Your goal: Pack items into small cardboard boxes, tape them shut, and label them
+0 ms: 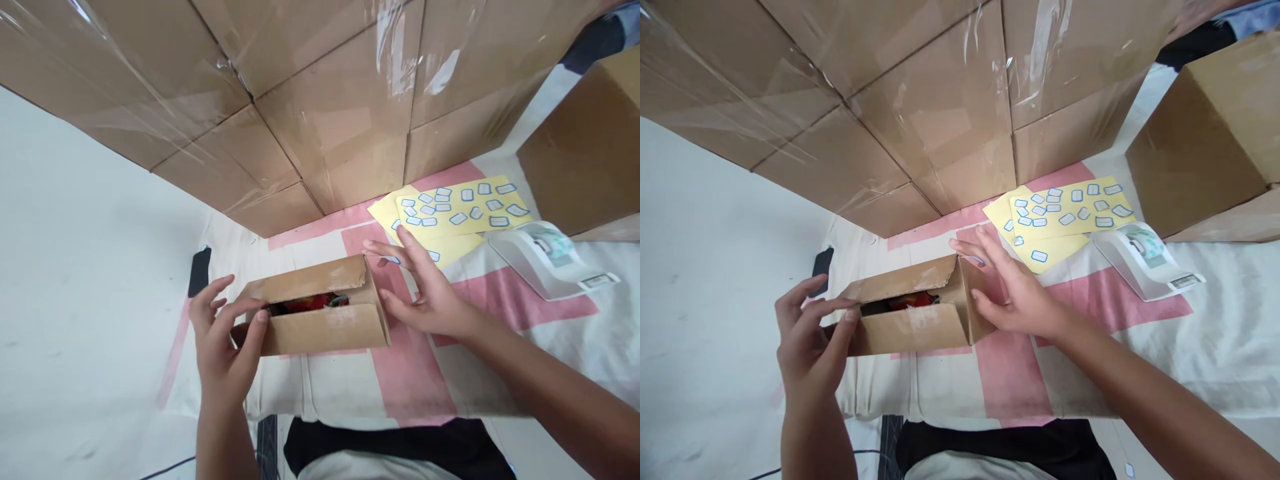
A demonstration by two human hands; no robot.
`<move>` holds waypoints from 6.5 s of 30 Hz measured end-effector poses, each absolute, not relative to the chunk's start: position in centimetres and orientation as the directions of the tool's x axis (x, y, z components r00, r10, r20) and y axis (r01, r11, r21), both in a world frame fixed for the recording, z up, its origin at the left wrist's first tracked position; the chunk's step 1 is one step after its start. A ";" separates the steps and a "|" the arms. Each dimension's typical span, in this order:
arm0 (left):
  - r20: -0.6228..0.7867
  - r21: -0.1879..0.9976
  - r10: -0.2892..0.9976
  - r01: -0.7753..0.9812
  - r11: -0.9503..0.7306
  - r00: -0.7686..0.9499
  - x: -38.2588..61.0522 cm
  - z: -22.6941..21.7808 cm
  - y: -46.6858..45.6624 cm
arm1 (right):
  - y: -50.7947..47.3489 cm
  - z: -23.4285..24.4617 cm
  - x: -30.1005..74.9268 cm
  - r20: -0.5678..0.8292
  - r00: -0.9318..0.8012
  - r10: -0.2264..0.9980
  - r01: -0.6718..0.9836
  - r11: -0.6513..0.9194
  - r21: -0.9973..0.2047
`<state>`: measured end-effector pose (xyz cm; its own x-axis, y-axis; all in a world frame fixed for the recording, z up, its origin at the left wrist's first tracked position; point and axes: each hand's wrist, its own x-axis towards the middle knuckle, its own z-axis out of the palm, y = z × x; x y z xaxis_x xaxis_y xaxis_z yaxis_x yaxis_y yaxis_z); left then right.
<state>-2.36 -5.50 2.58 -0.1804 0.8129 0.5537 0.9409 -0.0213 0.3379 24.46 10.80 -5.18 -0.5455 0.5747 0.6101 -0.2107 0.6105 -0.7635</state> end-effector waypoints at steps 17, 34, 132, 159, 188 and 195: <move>0.553 0.459 0.824 0.871 -0.176 -0.125 -5.4 2.7 -6.6 | 9.0 -3.9 25.0 0.623 -0.597 0.506 -0.327 0.556 -0.764; 0.623 0.404 0.782 0.851 -0.337 0.014 -4.2 2.9 -5.2 | 9.3 -3.8 25.3 0.642 -0.585 0.496 -0.260 0.636 -0.727; -0.032 0.947 0.986 0.309 0.083 -0.165 -6.7 3.8 -4.2 | 8.2 -3.7 24.5 0.565 -0.730 0.383 -0.018 0.817 -0.577; -0.054 0.578 0.922 0.741 0.342 -0.383 -2.9 4.2 -2.2 | 8.2 -3.0 24.4 0.537 -0.750 0.387 0.016 0.821 -0.570; -0.047 0.604 0.842 0.656 0.452 -0.537 -3.7 1.8 -2.5 | 11.0 -3.8 25.7 0.638 -0.420 0.646 -0.206 0.617 -0.760; -0.112 0.609 0.843 0.634 0.477 -0.526 -4.9 2.2 -0.7 | 12.4 -2.8 26.8 0.328 -0.808 0.490 0.104 0.665 -0.739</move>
